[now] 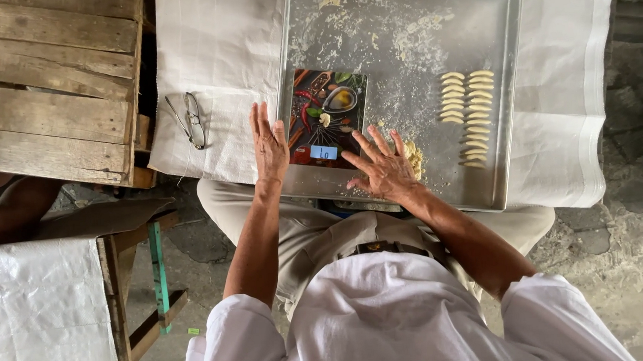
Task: The person is weighing small portions of dough on a digital scale and shaping them into crescent-shaped pastries before arranging them on a metal tray.
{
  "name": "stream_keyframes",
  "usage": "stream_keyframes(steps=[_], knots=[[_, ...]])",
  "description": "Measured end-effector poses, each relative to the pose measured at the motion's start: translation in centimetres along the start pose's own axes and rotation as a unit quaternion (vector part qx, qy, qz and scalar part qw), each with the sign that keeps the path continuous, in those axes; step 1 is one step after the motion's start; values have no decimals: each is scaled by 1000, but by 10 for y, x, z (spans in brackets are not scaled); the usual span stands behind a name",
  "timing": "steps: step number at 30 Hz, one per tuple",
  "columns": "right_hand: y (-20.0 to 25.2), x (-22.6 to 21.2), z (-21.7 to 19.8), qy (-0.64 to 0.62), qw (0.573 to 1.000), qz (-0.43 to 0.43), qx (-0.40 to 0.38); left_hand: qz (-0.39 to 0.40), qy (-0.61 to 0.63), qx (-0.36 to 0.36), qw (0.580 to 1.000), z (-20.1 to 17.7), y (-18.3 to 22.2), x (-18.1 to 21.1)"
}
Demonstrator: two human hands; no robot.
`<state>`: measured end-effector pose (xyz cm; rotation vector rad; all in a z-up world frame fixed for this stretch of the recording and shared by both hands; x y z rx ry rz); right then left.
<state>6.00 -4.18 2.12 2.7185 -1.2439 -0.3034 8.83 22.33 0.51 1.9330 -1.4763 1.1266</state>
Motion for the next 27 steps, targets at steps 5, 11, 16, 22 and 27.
stream_keyframes(steps=[5, 11, 16, 22, 27], knots=[[30, 37, -38, -129, 944, 50, 298, 4, 25, 15, 1000, -3, -2, -2], [100, 90, -3, -286, 885, 136, 341, 4, 42, 12, 999, -10, 0, 8], [121, 106, 28, -244, 892, 211, 318, 12, -2, -1, 1000, -6, -1, 4], [89, 49, -28, -95, 944, 66, 310, 78, -152, -61, 983, 11, 5, 23], [36, 6, -31, -30, 991, 25, 125, 78, -104, -34, 991, 8, 3, 16]])
Point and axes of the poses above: each hand's wrist, its own y-axis away from the middle knuckle, its own z-axis out of the palm, x = y × z, the point moved 8 cm from there along -y, towards the middle knuckle, and after that the axes turned 1 degree about -z, right-handed, at the moved point
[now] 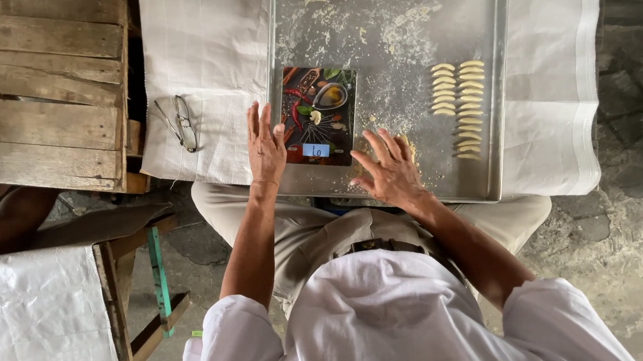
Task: The person is weighing small portions of dough on a digital scale and shaping them into crescent-shaped pastries before arranging them on a metal tray.
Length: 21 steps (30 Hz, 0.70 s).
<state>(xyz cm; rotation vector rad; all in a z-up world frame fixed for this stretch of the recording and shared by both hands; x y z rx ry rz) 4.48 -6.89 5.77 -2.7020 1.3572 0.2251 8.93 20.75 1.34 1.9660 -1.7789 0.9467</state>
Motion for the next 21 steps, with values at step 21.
stream_keyframes(steps=[21], knots=[[-16, -1, 31, 8, 1000, -20, -1, -19, 104, 51, 993, -8, 3, -10]])
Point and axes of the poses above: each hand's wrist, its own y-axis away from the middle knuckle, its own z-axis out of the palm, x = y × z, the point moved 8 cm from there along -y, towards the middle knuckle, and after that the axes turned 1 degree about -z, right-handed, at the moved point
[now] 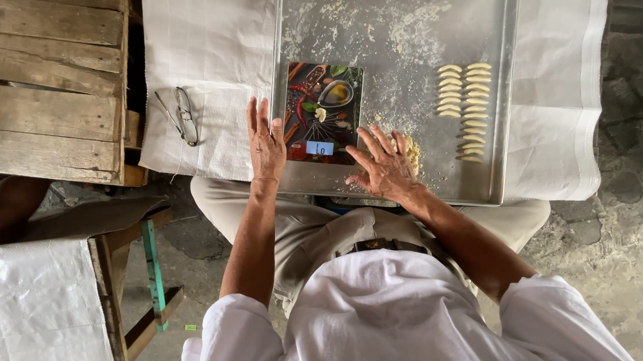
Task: The person is weighing small portions of dough on a digital scale and shaping them into crescent-shaped pastries before arranging them on a metal tray.
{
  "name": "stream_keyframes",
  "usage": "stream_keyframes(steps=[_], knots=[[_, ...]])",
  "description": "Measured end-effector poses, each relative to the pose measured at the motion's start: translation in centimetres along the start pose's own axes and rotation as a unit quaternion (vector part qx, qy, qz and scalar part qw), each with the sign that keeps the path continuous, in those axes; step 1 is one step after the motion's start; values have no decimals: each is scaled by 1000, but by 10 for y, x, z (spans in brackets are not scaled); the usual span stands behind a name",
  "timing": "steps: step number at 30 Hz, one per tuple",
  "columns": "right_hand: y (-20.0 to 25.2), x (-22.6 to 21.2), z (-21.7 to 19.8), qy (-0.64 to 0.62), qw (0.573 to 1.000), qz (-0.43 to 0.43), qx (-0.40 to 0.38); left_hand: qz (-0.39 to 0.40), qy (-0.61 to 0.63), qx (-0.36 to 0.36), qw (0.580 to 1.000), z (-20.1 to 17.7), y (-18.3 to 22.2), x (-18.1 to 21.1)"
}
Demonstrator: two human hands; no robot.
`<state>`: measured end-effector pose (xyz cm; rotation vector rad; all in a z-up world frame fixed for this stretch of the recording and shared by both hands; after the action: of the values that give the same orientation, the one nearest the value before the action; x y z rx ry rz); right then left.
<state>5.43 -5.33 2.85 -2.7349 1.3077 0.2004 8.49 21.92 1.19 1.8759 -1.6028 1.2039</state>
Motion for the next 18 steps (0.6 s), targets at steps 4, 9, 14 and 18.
stream_keyframes(steps=[4, 9, 14, 18], knots=[[-10, -9, 5, -7, 998, -13, -59, -22, -1, -6, 1000, 2, 0, -4], [-14, -8, 4, 14, 996, -23, -83, -24, -5, -5, 1000, 2, -1, -4], [-14, -8, 4, 8, 996, -20, -81, -33, -3, -12, 999, 5, 0, -9], [-16, -8, 4, 6, 997, -20, -76, -31, -2, -13, 999, 3, -2, -5]])
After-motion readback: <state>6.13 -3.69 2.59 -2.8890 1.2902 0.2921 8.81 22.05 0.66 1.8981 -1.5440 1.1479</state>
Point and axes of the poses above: each hand's wrist, its own y-axis away from the middle knuckle, its own z-axis out of the palm, x = y × z, the point moved 8 cm from there along -y, towards the middle knuckle, and after that the axes turned 1 degree about -z, right-handed, at the moved point
